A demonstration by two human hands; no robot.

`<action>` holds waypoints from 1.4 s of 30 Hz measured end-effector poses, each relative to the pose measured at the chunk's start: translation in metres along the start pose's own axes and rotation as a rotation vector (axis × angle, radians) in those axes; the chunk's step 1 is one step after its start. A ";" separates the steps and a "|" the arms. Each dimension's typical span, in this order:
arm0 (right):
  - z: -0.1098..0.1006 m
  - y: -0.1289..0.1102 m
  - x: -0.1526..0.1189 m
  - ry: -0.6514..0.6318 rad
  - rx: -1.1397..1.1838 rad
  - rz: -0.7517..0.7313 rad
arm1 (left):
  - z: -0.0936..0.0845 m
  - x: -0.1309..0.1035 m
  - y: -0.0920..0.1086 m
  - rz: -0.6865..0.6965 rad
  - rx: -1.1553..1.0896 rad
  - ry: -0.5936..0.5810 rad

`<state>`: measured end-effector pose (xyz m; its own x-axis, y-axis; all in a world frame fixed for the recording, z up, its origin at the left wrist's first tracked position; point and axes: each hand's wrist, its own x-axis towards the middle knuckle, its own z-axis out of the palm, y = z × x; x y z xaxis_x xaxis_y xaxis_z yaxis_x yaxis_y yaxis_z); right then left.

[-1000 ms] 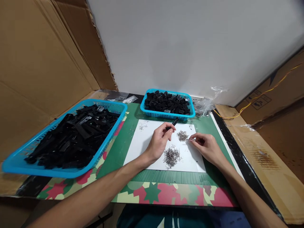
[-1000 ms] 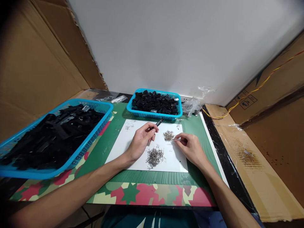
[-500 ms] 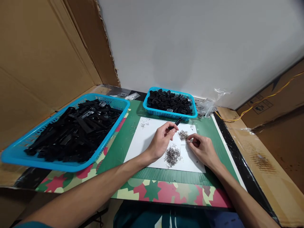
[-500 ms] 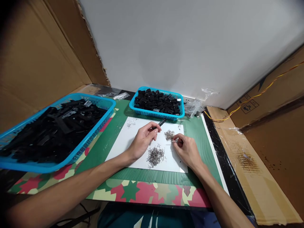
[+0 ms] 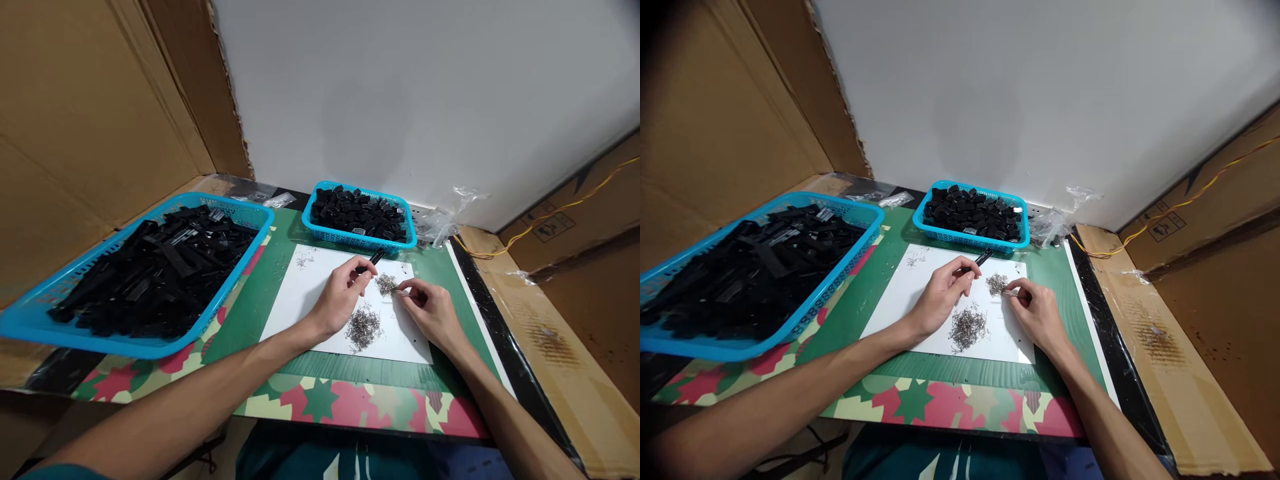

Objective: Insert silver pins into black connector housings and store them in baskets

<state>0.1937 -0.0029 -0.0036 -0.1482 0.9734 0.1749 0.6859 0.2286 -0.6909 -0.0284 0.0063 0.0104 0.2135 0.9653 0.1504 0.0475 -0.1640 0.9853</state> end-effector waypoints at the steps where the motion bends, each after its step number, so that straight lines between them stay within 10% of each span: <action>1: 0.000 0.000 0.000 0.003 0.004 0.000 | 0.000 0.000 0.000 -0.003 0.002 -0.001; 29: -0.005 0.007 0.004 0.010 0.237 0.019 | 0.003 0.000 0.001 0.000 0.013 -0.026; 42: -0.011 0.008 0.004 0.039 -0.025 -0.201 | 0.004 0.002 -0.004 0.014 0.008 -0.035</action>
<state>0.2064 0.0027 -0.0013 -0.2565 0.9069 0.3344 0.6632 0.4168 -0.6217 -0.0244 0.0078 0.0064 0.2486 0.9552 0.1607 0.0525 -0.1790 0.9824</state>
